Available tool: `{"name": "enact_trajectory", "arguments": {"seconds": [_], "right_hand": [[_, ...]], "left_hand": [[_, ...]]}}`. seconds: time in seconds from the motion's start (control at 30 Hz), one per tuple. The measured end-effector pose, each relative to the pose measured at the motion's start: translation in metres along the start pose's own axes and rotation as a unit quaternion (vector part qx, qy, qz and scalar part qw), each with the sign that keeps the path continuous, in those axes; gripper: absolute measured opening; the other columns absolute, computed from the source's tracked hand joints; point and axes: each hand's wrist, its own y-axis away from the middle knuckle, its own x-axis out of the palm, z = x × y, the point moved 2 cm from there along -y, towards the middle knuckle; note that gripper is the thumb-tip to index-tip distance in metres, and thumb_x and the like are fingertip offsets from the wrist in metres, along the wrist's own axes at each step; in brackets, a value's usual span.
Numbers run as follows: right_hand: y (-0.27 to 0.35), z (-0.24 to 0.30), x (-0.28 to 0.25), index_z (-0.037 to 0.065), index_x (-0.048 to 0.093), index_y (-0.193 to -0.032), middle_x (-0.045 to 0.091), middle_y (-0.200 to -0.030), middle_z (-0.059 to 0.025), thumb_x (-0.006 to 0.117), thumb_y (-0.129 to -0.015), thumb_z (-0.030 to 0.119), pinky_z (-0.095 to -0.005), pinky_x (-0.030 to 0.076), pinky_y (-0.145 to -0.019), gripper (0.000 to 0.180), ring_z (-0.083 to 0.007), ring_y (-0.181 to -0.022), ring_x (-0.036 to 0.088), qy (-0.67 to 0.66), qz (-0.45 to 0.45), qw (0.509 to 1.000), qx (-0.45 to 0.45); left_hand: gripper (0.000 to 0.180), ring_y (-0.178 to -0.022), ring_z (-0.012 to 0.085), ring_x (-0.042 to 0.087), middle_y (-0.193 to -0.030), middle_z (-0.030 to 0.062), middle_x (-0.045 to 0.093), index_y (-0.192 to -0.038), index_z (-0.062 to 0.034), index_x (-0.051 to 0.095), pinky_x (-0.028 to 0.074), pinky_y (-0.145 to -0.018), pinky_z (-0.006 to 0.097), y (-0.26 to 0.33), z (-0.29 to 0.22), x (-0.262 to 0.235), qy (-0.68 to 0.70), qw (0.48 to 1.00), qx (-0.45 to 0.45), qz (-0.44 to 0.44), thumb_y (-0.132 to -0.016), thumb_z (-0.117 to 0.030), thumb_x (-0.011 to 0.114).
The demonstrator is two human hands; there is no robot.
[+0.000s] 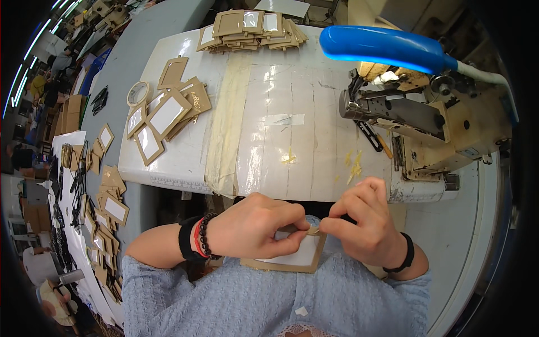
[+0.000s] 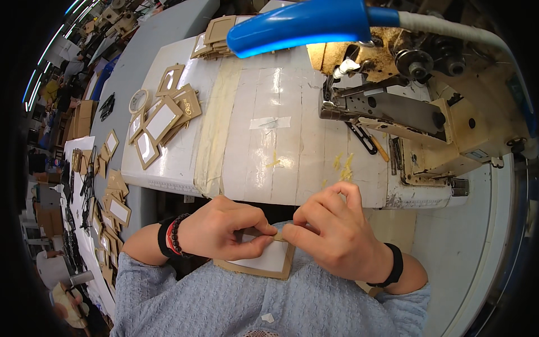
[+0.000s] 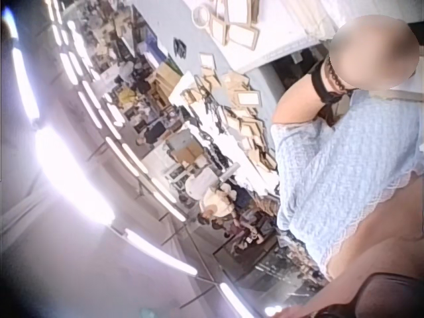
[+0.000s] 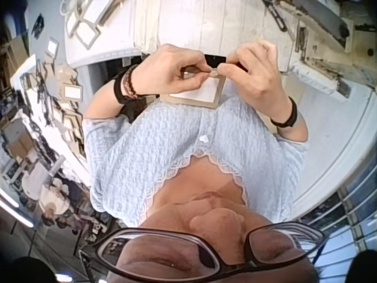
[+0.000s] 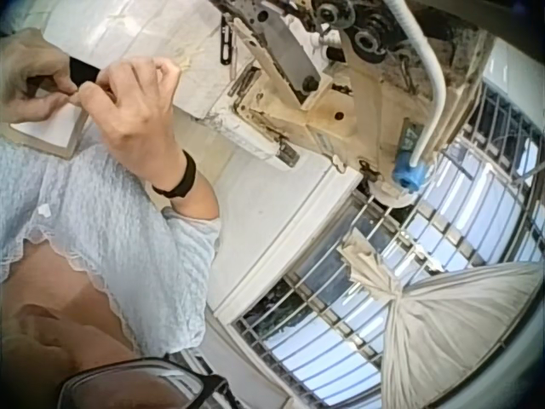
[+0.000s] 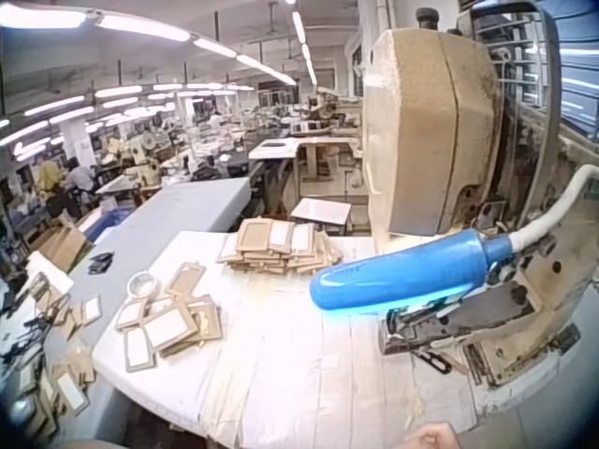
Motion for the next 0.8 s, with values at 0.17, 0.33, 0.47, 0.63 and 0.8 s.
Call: {"name": "enact_trajectory", "arguments": {"seconds": [0.17,0.33,0.47,0.63,0.8], "right_hand": [[0.000,0.004,0.000,0.013,0.068,-0.084,0.053,-0.082,0.0030,0.068,-0.069,0.009,-0.0418,0.039,-0.082,0.016,-0.0151,-0.084,0.054,0.025,0.000,1.000,-0.005],[0.000,0.005,-0.002,0.014,0.065,-0.080,0.050,-0.080,0.0039,0.068,-0.069,0.010,-0.0420,0.039,-0.084,0.012,-0.0133,-0.084,0.053,0.047,0.004,0.998,-0.030],[-0.002,0.009,0.000,0.015,0.062,-0.077,0.048,-0.079,0.0044,0.067,-0.069,0.012,-0.0421,0.038,-0.088,0.010,-0.0118,-0.084,0.053,0.107,-0.016,0.991,-0.081],[-0.004,0.014,0.003,0.015,0.061,-0.074,0.046,-0.078,0.0045,0.066,-0.068,0.013,-0.0436,0.038,-0.092,0.008,-0.0109,-0.085,0.052,0.132,-0.018,0.983,-0.123],[-0.003,0.004,0.008,0.015,0.060,-0.074,0.045,-0.077,0.0034,0.065,-0.070,0.008,-0.0433,0.037,-0.091,0.009,-0.0132,-0.082,0.051,0.055,0.040,0.993,-0.091]], "left_hand": [[0.012,-0.057,0.0251,0.066,-0.073,0.0101,0.066,-0.087,-0.0009,0.064,0.053,-0.054,0.033,0.000,-0.001,0.000,-0.005,1.000,-0.005,0.009,-0.080,-0.010,0.068],[0.013,-0.055,0.0226,0.065,-0.075,0.0093,0.067,-0.089,-0.0018,0.065,0.052,-0.052,0.031,0.000,-0.001,0.001,-0.012,1.000,-0.004,0.010,-0.080,-0.010,0.068],[0.015,-0.053,0.0190,0.063,-0.077,0.0072,0.068,-0.094,-0.0029,0.067,0.051,-0.049,0.028,-0.004,-0.001,0.002,-0.039,0.999,0.024,0.018,-0.081,-0.009,0.069],[0.015,-0.054,0.0246,0.062,-0.071,0.0088,0.062,-0.093,-0.0013,0.064,0.050,-0.051,0.034,-0.008,0.001,0.001,-0.054,0.996,0.036,0.055,-0.082,-0.010,0.067],[0.015,-0.057,0.0292,0.061,-0.070,0.0104,0.060,-0.093,-0.0007,0.063,0.050,-0.053,0.037,-0.006,0.003,0.006,-0.075,0.995,0.031,0.059,-0.085,-0.012,0.066]]}}
